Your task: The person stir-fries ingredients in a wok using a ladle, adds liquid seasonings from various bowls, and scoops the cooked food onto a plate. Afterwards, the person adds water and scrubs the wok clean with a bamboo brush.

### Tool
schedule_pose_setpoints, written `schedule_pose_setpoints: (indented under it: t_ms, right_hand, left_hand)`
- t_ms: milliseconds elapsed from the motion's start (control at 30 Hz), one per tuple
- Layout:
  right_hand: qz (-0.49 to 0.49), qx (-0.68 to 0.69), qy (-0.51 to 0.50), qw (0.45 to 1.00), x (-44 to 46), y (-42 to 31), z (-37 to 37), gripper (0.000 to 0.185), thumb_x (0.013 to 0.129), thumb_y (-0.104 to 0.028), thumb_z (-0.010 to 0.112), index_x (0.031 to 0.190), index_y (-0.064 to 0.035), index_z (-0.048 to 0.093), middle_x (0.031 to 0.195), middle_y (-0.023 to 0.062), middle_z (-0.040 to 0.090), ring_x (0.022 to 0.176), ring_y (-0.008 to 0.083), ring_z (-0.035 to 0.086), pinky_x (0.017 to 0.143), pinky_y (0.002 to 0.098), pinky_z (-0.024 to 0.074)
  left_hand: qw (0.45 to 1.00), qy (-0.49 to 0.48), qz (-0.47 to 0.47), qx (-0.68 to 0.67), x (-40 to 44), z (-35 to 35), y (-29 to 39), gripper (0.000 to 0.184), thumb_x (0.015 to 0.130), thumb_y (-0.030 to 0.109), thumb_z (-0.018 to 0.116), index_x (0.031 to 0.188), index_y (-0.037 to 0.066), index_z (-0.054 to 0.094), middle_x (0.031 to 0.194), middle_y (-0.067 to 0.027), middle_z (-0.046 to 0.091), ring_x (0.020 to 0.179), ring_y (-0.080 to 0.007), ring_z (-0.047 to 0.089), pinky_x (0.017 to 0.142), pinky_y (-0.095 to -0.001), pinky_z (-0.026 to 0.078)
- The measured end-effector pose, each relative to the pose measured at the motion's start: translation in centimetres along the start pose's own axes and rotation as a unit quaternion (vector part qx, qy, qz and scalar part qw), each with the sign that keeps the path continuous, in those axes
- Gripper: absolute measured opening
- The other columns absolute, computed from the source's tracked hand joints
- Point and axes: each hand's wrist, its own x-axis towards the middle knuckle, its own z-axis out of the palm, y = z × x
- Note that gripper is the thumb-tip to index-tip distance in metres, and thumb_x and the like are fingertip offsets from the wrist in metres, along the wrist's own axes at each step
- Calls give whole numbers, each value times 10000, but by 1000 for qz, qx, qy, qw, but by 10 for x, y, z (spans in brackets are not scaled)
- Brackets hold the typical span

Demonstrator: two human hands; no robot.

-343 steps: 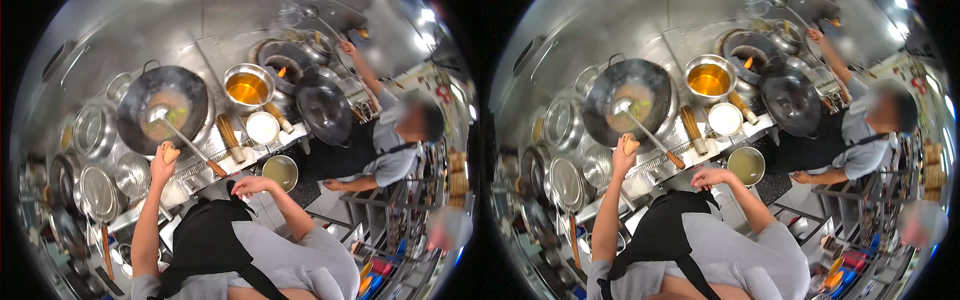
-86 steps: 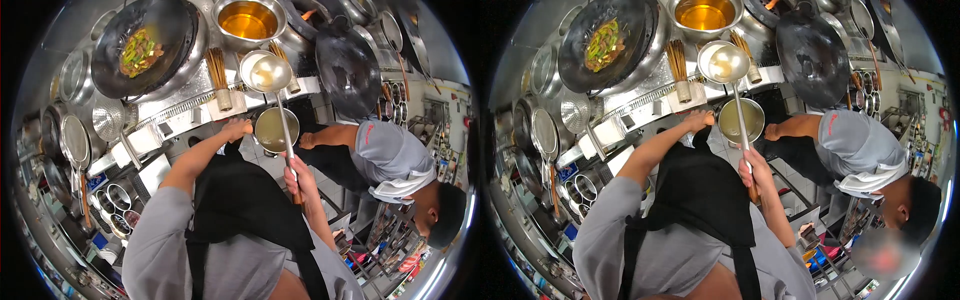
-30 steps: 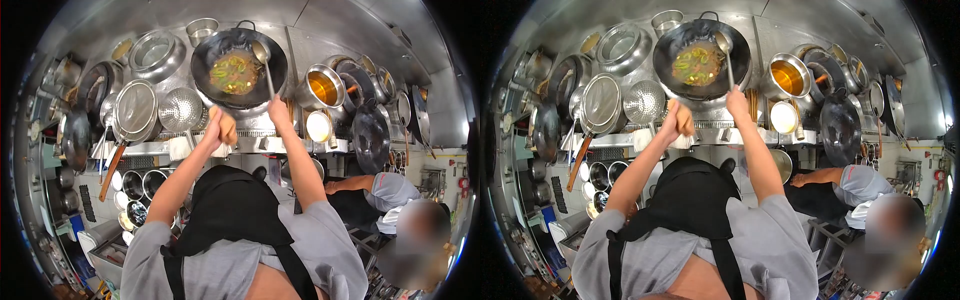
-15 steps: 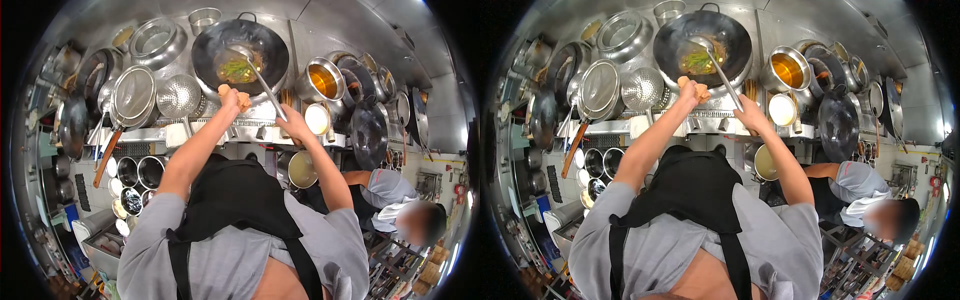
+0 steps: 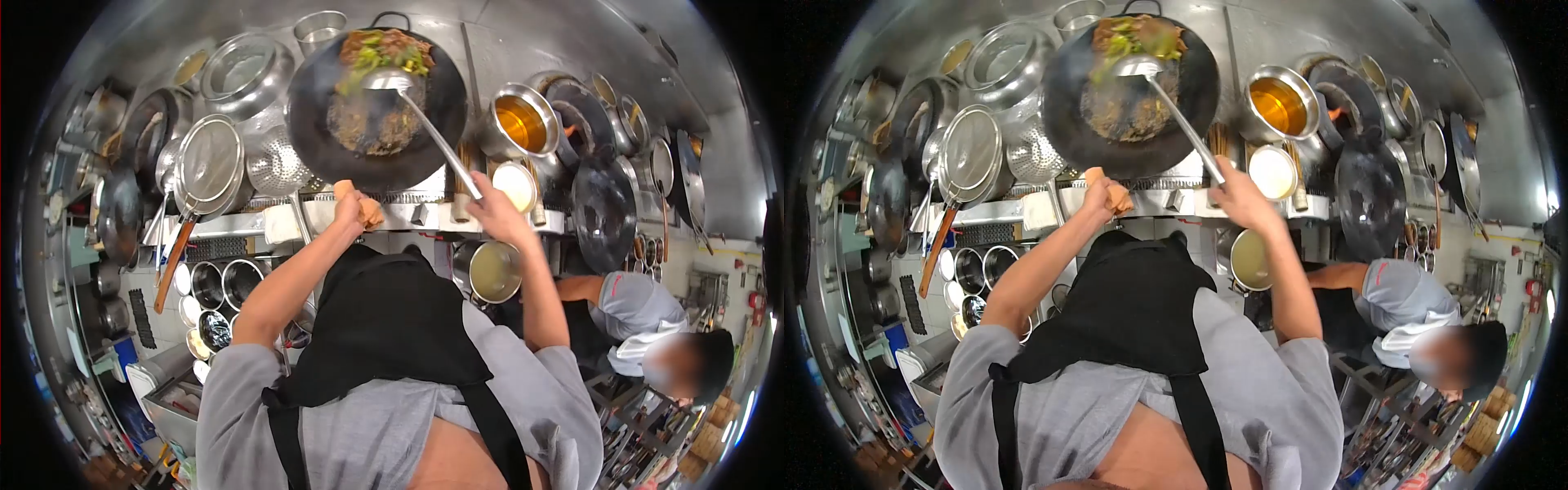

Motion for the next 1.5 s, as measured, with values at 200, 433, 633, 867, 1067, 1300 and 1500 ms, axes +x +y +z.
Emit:
schedule_pose_setpoints:
  t_ms: [200,433,633,867,1067,1300,1500]
  right_hand:
    - [136,-14,-189,972,-40,-27,-94,455,861,-131,658,1275,21,548,691,123,624,587,210,620,578,369,500]
    - [-46,112,16,993,41,60,2,202,905,-97,634,1074,-5,572,604,20,529,434,91,488,401,269,384]
    - [97,282,16,954,7,46,-24,193,888,-58,597,1075,-41,555,596,0,505,393,80,451,352,256,340]
    - [133,178,167,961,97,54,77,176,921,-124,587,1029,-8,512,657,60,543,438,204,517,377,345,424]
    - [154,412,-19,898,57,52,84,108,954,-112,566,1022,-38,526,654,-12,472,435,93,450,346,292,413]
    - [114,113,159,974,142,65,100,303,937,-155,559,1155,22,445,686,135,575,500,265,591,442,401,492]
    - [99,90,-24,991,137,33,108,384,886,-186,591,1199,12,489,942,339,650,971,501,634,848,508,496]
  left_hand:
    - [990,-137,-21,-16,-1,50,52,183,956,187,465,829,72,529,738,-73,564,724,-231,616,598,-443,523]
    - [993,-94,67,31,73,-5,5,100,886,92,518,922,33,590,844,-111,628,755,-263,646,656,-430,567]
    - [941,-324,-9,-94,77,0,12,59,875,80,513,872,45,560,801,-105,604,702,-266,625,607,-428,552]
    - [983,-148,107,-18,108,41,35,134,922,171,573,920,37,583,794,-86,626,693,-221,651,621,-391,559]
    - [971,-240,3,-5,0,-5,58,601,963,612,533,1202,61,560,938,-143,653,762,-249,667,662,-359,581]
    - [952,-301,-12,-59,-59,-77,37,519,1003,482,533,1362,115,459,1132,-215,635,827,-265,656,679,-332,585]
    - [971,-235,14,-37,-52,-43,35,445,978,355,637,1306,97,481,1086,-166,653,859,-235,668,728,-346,588]
